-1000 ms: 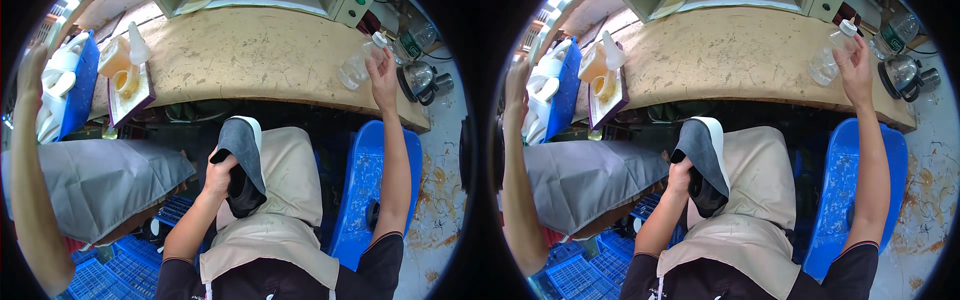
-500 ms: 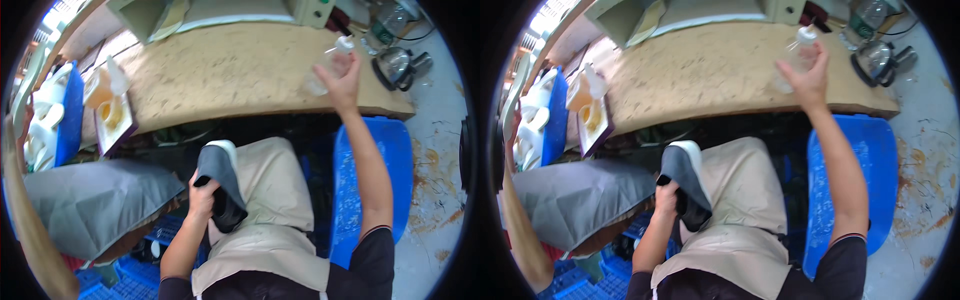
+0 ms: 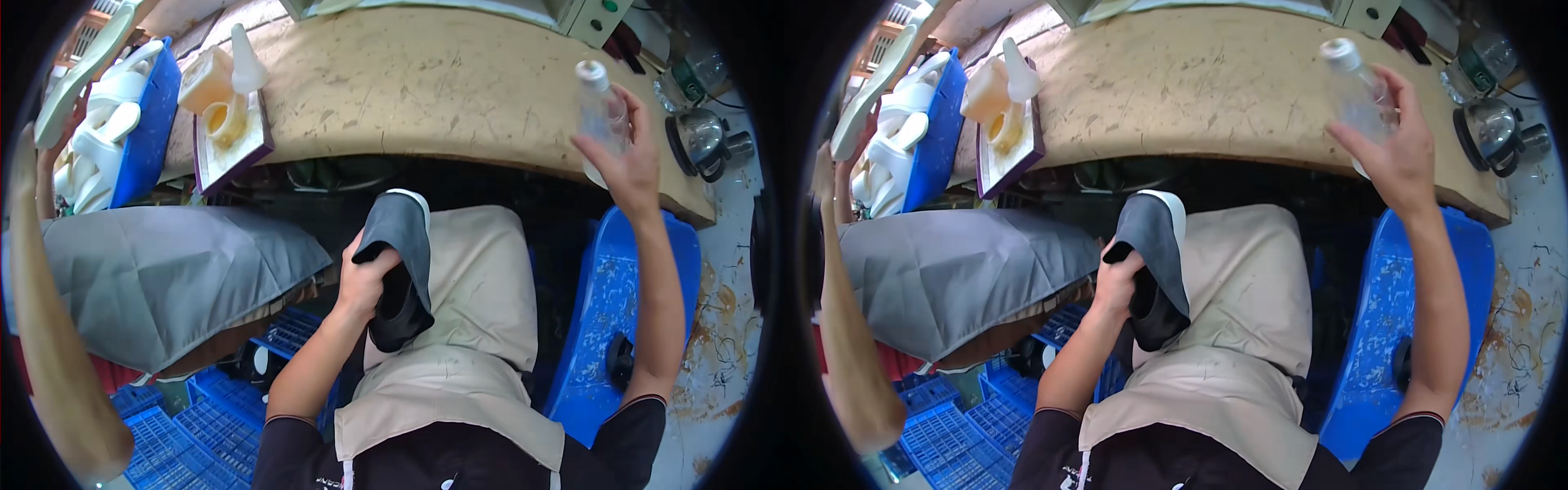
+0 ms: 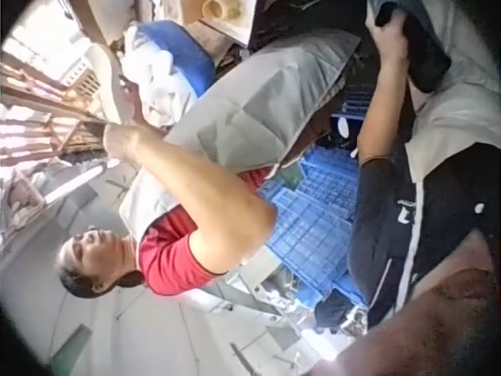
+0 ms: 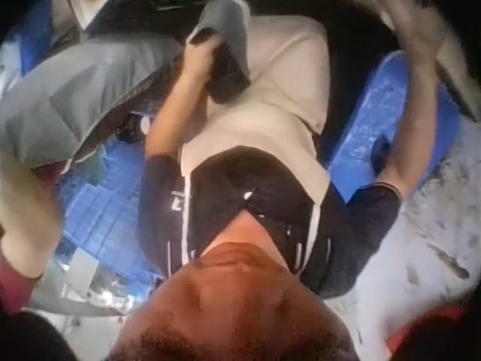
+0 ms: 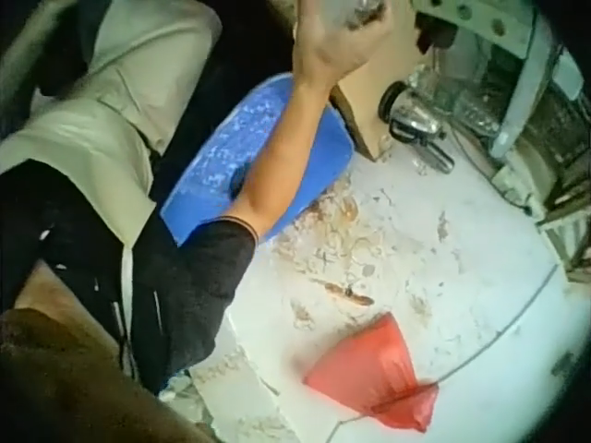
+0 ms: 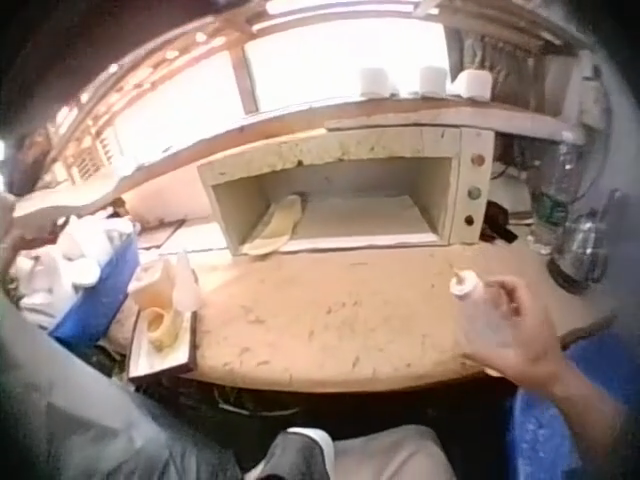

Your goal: Assembling and cleaning shoes by applying liquid from a bottle and rubbing with a cloth.

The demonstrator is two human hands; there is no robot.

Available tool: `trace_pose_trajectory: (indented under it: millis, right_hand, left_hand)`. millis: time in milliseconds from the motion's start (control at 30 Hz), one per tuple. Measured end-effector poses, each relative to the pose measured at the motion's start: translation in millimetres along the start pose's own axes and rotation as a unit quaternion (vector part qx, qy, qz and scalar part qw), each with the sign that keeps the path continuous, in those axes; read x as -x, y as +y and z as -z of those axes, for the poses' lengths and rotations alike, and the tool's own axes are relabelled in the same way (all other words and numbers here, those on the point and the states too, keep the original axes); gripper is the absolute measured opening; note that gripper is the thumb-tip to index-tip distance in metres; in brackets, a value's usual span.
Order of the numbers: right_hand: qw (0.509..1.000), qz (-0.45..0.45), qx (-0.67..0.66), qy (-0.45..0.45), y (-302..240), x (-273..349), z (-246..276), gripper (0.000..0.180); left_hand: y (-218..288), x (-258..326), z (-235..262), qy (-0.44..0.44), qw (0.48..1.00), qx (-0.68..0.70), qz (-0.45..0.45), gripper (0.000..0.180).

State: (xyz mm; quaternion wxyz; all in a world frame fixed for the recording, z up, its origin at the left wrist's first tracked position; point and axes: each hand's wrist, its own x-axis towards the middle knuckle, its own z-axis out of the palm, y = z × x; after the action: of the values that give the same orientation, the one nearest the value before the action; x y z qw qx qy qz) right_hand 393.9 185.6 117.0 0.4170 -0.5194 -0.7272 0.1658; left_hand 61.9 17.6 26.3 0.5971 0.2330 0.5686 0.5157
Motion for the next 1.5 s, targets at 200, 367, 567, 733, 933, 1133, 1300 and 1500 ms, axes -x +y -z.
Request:
trace_pose_trajectory:
  millis: [200, 367, 567, 733, 933, 1133, 1300, 1500]
  right_hand:
    - [0.969, 0.133, 0.092, -0.188, -37, 34, -3, 0.074]
    - [0.915, 0.228, 0.203, -0.264, -48, 57, -12, 0.072]
    - [0.889, 0.280, 0.241, -0.272, -48, 63, -25, 0.072]
    - [0.879, 0.288, 0.262, -0.276, -52, 65, -29, 0.074]
    - [0.877, 0.279, 0.269, -0.286, -54, 66, -32, 0.077]
    - [0.874, 0.285, 0.269, -0.289, -55, 68, -35, 0.079]
    - [0.872, 0.284, 0.271, -0.294, -61, 71, -40, 0.081]
    - [0.866, 0.288, 0.274, -0.304, -67, 72, -49, 0.082]
  left_hand:
    - [-5, -13, 9, -0.004, 0.998, -0.056, 0.006, 0.054]
    - [-9, -19, 15, -0.019, 0.993, -0.110, -0.030, 0.065]
    - [-11, -22, 23, -0.034, 0.962, -0.241, -0.125, 0.079]
    - [-5, -15, 22, -0.024, 0.923, -0.334, -0.192, 0.085]
    - [-4, -13, 27, -0.015, 0.889, -0.405, -0.211, 0.087]
    - [-6, -14, 33, -0.021, 0.870, -0.436, -0.229, 0.085]
    - [-8, -16, 37, -0.026, 0.840, -0.473, -0.263, 0.083]
    - [-2, -8, 35, -0.030, 0.824, -0.529, -0.200, 0.085]
